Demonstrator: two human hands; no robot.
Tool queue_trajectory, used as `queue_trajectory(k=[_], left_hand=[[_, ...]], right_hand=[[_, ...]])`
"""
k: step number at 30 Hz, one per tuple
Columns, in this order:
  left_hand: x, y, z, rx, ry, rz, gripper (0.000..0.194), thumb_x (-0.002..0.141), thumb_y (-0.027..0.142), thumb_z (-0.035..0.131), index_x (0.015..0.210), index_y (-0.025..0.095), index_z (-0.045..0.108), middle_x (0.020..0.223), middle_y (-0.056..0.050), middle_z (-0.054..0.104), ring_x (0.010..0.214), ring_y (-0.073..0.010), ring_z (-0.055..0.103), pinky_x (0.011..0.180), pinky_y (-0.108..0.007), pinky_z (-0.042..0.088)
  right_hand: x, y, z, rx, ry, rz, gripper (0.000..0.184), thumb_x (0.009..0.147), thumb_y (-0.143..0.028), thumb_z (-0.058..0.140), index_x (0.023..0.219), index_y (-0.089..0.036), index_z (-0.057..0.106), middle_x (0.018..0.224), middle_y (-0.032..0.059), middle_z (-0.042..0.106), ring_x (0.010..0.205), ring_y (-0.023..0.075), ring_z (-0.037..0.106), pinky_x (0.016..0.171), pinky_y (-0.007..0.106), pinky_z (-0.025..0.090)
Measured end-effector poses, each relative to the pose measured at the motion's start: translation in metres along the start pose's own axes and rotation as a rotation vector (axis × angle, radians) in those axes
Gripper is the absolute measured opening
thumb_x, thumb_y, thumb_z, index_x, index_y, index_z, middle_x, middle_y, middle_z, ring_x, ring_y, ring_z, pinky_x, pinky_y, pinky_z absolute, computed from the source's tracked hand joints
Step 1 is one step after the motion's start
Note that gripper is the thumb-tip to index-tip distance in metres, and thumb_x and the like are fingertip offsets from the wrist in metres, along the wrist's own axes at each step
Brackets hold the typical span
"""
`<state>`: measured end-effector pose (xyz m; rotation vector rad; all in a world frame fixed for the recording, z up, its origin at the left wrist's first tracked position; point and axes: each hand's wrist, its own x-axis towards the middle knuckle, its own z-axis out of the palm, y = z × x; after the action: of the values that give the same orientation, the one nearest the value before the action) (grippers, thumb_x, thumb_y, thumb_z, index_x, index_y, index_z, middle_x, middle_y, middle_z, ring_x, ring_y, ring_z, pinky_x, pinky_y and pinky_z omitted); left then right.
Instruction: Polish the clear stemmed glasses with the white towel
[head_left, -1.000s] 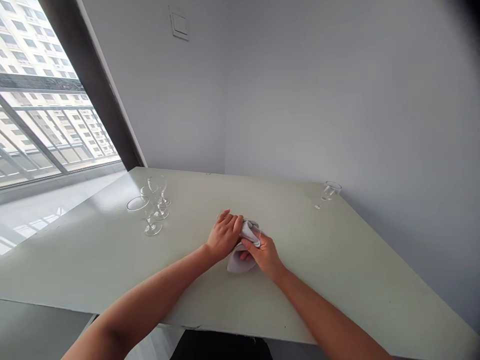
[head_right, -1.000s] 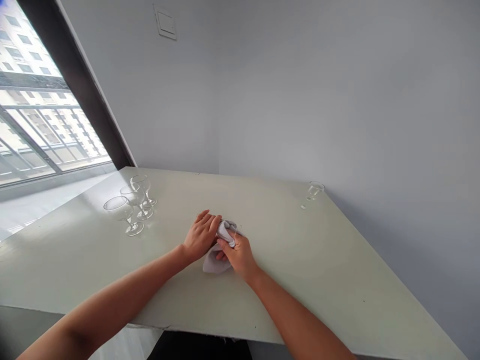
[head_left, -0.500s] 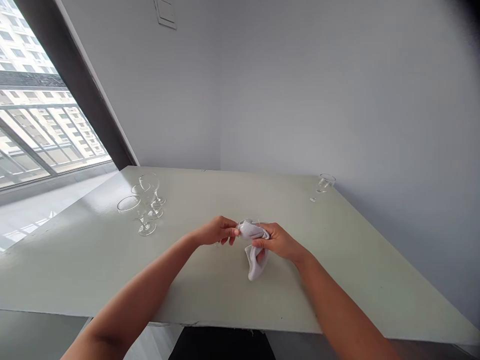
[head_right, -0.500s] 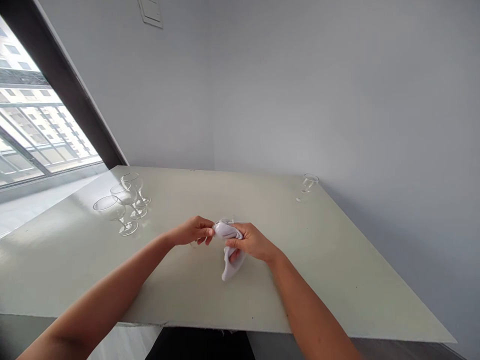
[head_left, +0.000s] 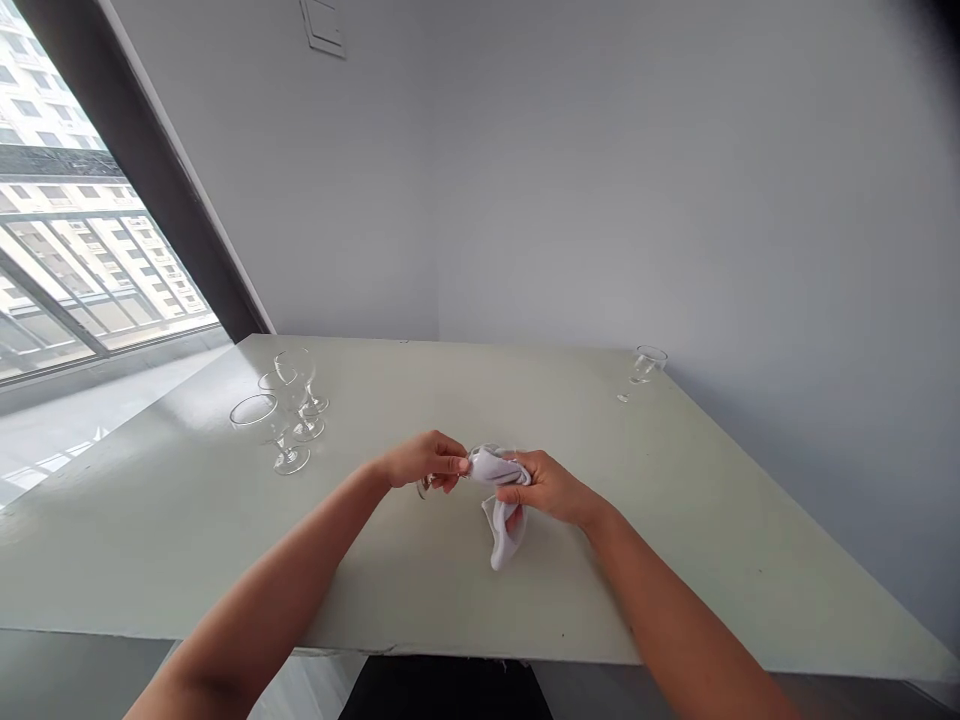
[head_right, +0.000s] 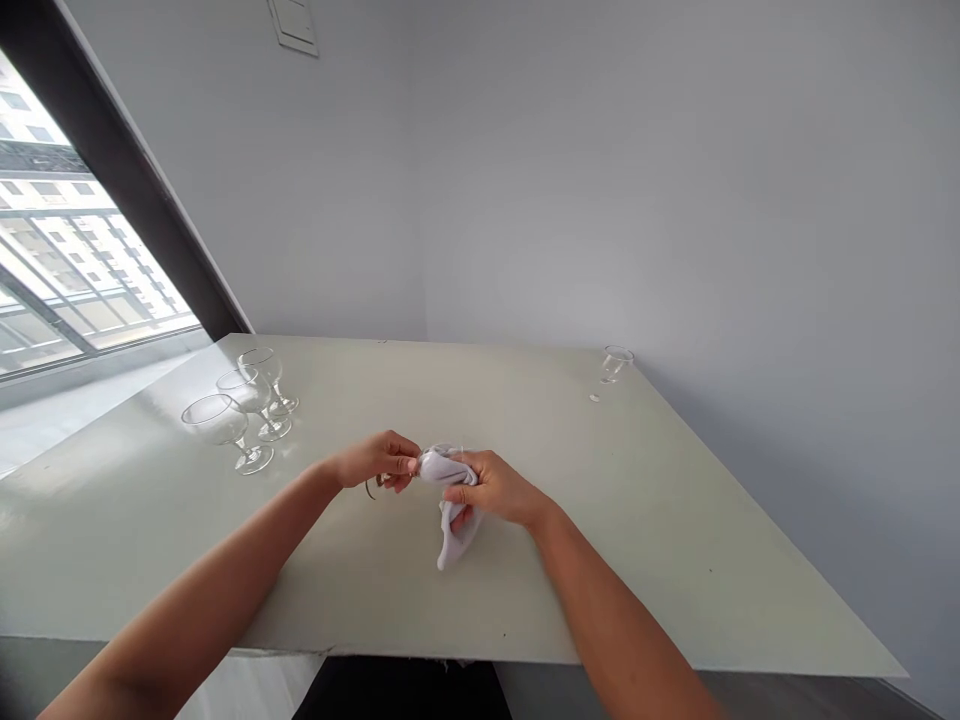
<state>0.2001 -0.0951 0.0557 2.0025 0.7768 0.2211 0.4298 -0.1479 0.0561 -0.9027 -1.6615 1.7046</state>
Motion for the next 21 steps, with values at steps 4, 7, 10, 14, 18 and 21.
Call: queue_trajectory(k=[4, 7, 10, 14, 18, 21], left_hand=[[0.004, 0.000, 0.006, 0.140, 0.196, 0.050, 0.042, 0.087, 0.048, 0.034, 0.086, 0.015, 0.060, 0.076, -0.005, 0.064, 0.066, -0.0135, 0.055, 0.061, -0.026, 0.043], [0.008, 0.003, 0.016, 0.654, 0.595, 0.175, 0.033, 0.083, 0.042, 0.047, 0.106, 0.020, 0.056, 0.095, -0.008, 0.064, 0.095, -0.0210, 0.054, 0.087, -0.039, 0.038], [0.009, 0.003, 0.020, 1.001, 0.730, 0.265, 0.030, 0.081, 0.037, 0.053, 0.107, 0.022, 0.055, 0.090, -0.007, 0.064, 0.096, -0.0212, 0.052, 0.098, -0.045, 0.026], [0.005, -0.004, 0.011, 1.017, 0.700, 0.298, 0.025, 0.085, 0.041, 0.046, 0.096, 0.022, 0.058, 0.069, -0.002, 0.061, 0.075, -0.0156, 0.053, 0.090, -0.037, 0.031], [0.004, -0.007, 0.005, 0.823, 0.548, 0.289, 0.034, 0.084, 0.049, 0.043, 0.078, 0.020, 0.060, 0.056, 0.000, 0.053, 0.061, -0.0127, 0.048, 0.070, -0.028, 0.035], [0.002, -0.001, 0.004, 0.576, 0.425, 0.166, 0.043, 0.082, 0.053, 0.042, 0.059, 0.018, 0.052, 0.051, 0.002, 0.044, 0.054, -0.0104, 0.040, 0.056, -0.024, 0.030]], right_hand=[[0.007, 0.007, -0.001, 0.060, 0.118, 0.008, 0.024, 0.070, -0.036, 0.066, 0.079, -0.015, 0.059, 0.056, -0.0002, 0.063, 0.049, 0.0150, 0.060, 0.046, 0.025, 0.046], [0.019, 0.017, 0.003, 0.316, 0.373, 0.010, 0.025, 0.068, -0.035, 0.069, 0.079, -0.016, 0.057, 0.052, -0.0017, 0.059, 0.045, 0.0126, 0.057, 0.040, 0.021, 0.043], [0.025, 0.022, 0.011, 0.546, 0.446, -0.012, 0.026, 0.067, -0.035, 0.070, 0.079, -0.018, 0.055, 0.050, -0.0047, 0.056, 0.042, 0.0092, 0.053, 0.039, 0.019, 0.042], [0.019, 0.018, 0.017, 0.313, 0.215, -0.031, 0.030, 0.070, -0.033, 0.067, 0.092, -0.018, 0.054, 0.053, -0.0031, 0.060, 0.045, 0.0118, 0.056, 0.042, 0.022, 0.044], [0.012, 0.012, 0.015, 0.002, 0.106, 0.004, 0.042, 0.070, -0.027, 0.067, 0.110, -0.022, 0.052, 0.062, -0.0032, 0.063, 0.052, 0.0137, 0.060, 0.049, 0.025, 0.048], [0.010, 0.011, 0.013, -0.140, 0.139, -0.030, 0.030, 0.074, -0.027, 0.062, 0.103, -0.023, 0.060, 0.068, -0.0022, 0.061, 0.054, 0.0130, 0.059, 0.052, 0.027, 0.049]])
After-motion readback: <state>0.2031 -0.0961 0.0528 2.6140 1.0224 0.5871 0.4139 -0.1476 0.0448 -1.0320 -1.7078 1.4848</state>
